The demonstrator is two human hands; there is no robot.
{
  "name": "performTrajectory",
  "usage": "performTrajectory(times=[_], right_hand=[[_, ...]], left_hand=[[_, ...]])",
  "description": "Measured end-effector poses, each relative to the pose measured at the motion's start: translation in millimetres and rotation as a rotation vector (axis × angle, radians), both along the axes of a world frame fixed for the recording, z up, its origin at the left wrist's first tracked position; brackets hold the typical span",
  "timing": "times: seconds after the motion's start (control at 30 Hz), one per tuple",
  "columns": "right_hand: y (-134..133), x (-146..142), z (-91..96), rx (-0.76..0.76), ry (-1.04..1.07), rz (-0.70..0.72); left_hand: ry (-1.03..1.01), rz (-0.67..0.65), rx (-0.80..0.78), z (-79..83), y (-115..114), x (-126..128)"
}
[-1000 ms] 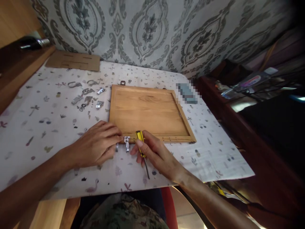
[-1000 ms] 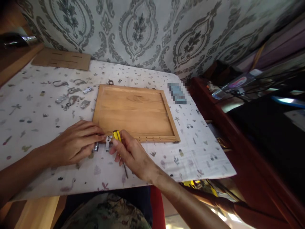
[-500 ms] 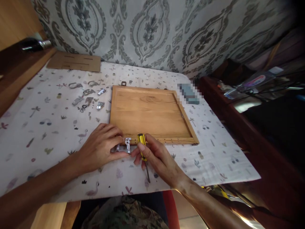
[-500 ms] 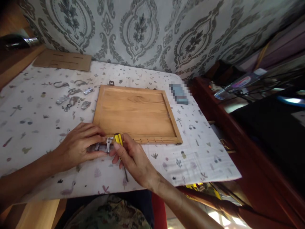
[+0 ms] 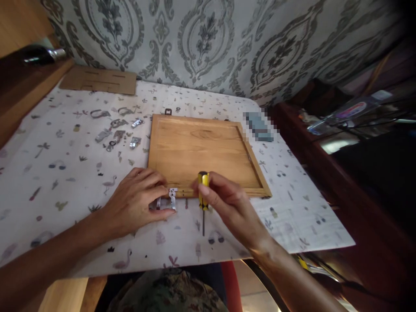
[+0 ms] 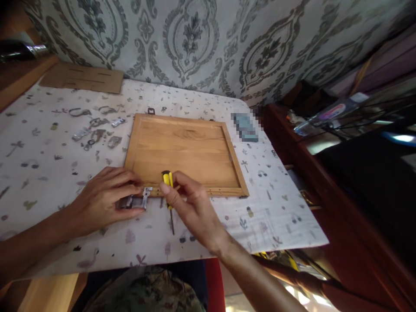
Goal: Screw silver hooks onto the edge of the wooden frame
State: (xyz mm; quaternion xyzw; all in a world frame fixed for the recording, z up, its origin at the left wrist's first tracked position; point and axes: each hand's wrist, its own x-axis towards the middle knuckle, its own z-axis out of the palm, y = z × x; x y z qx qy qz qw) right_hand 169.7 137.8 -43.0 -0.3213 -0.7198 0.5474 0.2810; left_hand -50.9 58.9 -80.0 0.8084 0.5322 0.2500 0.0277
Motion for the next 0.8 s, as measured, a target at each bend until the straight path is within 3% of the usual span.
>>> performTrajectory(times=[0.23, 0.47, 0.8], right_hand=[[2.5, -15.7, 16.0, 0.203, 0.238, -0.250], [-0.6, -23.0, 9.4, 0.306, 0.225, -0.235], [3.3, -23.3, 8.0, 0.300, 0.211, -0.203]], left_hand=[[0.004, -0.007, -0.004, -0.4, -1.0, -0.9], [-0.001, -0.005, -0.013, -1.8, -1.5, -2.0], [0.003, -0.011, -0.026, -1.6, -1.2, -2.5]])
